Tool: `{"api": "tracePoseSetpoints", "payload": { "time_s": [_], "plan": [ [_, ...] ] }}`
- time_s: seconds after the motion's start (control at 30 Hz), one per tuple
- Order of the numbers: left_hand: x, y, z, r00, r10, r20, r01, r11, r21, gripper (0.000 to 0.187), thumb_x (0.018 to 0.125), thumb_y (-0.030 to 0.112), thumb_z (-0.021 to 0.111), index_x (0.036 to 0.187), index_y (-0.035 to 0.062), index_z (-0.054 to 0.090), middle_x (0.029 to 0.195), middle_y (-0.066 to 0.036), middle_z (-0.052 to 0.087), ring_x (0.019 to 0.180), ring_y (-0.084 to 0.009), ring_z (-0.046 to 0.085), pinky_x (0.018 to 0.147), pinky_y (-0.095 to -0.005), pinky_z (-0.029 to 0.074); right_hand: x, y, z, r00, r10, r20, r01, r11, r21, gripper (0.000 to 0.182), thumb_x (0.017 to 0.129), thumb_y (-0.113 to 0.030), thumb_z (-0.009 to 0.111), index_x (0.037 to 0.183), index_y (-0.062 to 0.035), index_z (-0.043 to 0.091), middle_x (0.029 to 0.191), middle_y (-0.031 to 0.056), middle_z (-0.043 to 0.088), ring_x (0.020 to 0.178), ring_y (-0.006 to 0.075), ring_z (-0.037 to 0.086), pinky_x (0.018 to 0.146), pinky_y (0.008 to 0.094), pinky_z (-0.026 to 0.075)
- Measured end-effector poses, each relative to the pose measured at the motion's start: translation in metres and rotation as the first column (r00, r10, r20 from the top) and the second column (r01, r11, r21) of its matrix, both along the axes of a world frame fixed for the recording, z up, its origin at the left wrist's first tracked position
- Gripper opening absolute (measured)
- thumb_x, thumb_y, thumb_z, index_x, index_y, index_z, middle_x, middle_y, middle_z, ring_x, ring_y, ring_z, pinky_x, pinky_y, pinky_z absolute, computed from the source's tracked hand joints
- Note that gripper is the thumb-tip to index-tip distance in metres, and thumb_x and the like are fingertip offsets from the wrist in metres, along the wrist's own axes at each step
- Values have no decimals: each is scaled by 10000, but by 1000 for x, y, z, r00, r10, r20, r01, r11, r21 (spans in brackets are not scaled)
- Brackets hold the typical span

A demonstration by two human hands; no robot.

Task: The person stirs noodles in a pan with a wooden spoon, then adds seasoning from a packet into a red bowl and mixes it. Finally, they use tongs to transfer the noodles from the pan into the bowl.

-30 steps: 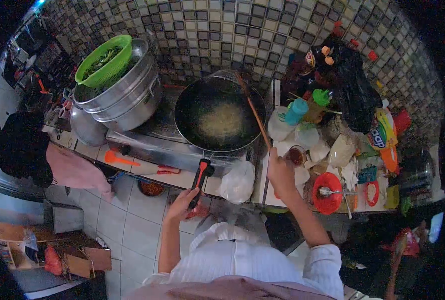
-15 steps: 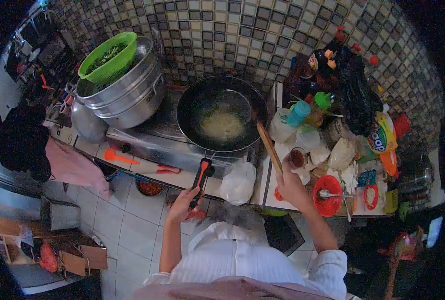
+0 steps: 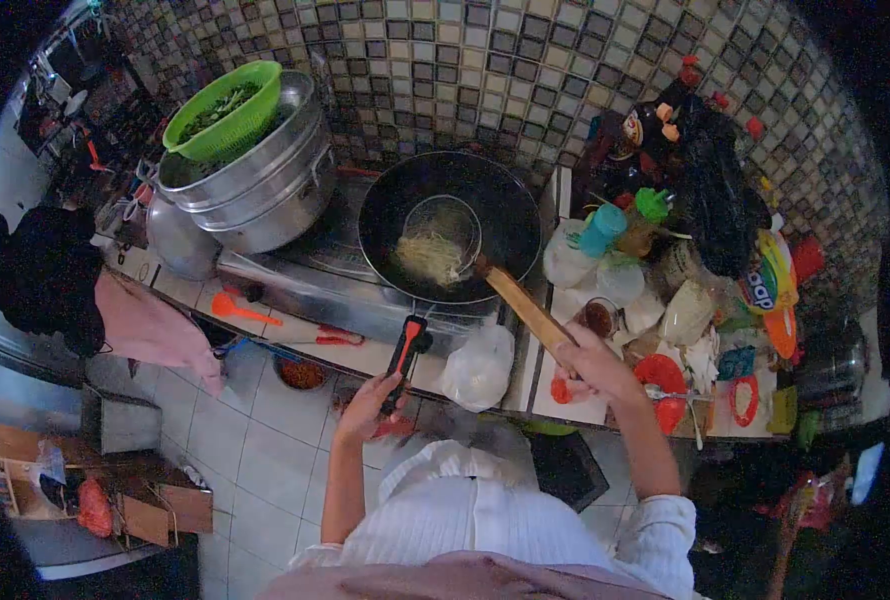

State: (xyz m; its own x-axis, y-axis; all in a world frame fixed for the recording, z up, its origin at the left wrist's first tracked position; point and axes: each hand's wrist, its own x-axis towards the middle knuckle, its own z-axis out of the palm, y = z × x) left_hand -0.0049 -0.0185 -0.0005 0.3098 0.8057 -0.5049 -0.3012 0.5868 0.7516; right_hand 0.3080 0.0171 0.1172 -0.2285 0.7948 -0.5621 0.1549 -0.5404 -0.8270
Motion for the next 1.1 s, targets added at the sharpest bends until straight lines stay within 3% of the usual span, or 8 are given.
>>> {"api": "tracePoseSetpoints", "payload": {
  "time_s": [0.2, 0.6, 0.7, 0.77, 0.8, 0.87, 0.97, 1.1],
  "plan": [
    [0, 1, 5, 1000, -14, 11, 14, 999, -34, 249, 869, 267, 445, 873, 21, 486, 585, -17, 451, 426, -91, 398, 363, -198, 323, 5, 3, 4, 978, -119, -173, 99, 988, -122, 225, 851, -139, 403, 1061, -59, 408, 575, 40, 419, 337, 47, 276, 285, 174, 222],
    [-1, 1, 6, 999, -28, -26, 26, 998, -54, 250, 861, 268, 464, 876, 20, 494, 586, -20, 446, 437, -103, 399, 378, -213, 329, -2, -7, 7, 954, -252, -161, 265, 962, 67, 185, 878, -168, 386, 1045, -90, 402, 577, 28, 411, 370, 52, 298, 296, 170, 217],
    [5, 0, 13, 997, 6, -73, -8, 1000, -28, 289, 867, 300, 422, 731, 47, 452, 569, -8, 432, 401, -85, 378, 367, -204, 307, 3, -5, -23, 970, -239, -36, 242, 953, 184, 200, 878, -171, 400, 1056, -82, 383, 589, 18, 406, 405, 55, 338, 303, 180, 245],
    [0, 0, 1, 999, -7, -34, 6, 1000, -24, 262, 863, 290, 444, 803, 37, 474, 579, -14, 440, 417, -97, 388, 373, -210, 316, 23, -3, -68, 851, -91, 518, -380, 575, 725, 218, 863, -148, 423, 1049, -52, 362, 569, 50, 449, 446, 117, 462, 300, 256, 304],
    [-2, 0, -3, 1000, -19, 6, 19, 1000, -18, 254, 859, 279, 466, 874, 27, 497, 588, -20, 448, 434, -108, 399, 379, -216, 325, 16, -6, -59, 851, -91, 518, -379, 576, 724, 218, 863, -148, 423, 1049, -52, 362, 569, 50, 449, 446, 117, 462, 300, 256, 304],
    [-2, 0, -3, 1000, -16, 0, 16, 999, -29, 253, 860, 278, 462, 872, 28, 495, 588, -21, 447, 433, -109, 398, 378, -216, 323, -9, -13, -35, 793, -184, 581, -292, 723, 627, 198, 831, -124, 409, 981, -11, 345, 631, 211, 515, 553, 385, 537, 476, 497, 412],
    [-1, 0, 2, 1000, -14, -17, 14, 999, -39, 250, 862, 276, 457, 868, 28, 490, 586, -22, 447, 427, -110, 397, 375, -218, 319, -23, -18, -40, 603, -76, 794, -406, 828, 387, 231, 815, -123, 405, 991, 5, 327, 666, 246, 548, 601, 386, 568, 513, 502, 426],
    [0, 1, 3, 1000, -26, -10, 26, 999, -32, 252, 862, 280, 454, 866, 29, 483, 584, -21, 447, 415, -109, 396, 372, -221, 315, -34, -30, -50, 417, -26, 909, -600, 743, 297, 221, 791, -91, 384, 967, 32, 331, 672, 230, 566, 603, 379, 580, 535, 470, 457]
  ]
}}
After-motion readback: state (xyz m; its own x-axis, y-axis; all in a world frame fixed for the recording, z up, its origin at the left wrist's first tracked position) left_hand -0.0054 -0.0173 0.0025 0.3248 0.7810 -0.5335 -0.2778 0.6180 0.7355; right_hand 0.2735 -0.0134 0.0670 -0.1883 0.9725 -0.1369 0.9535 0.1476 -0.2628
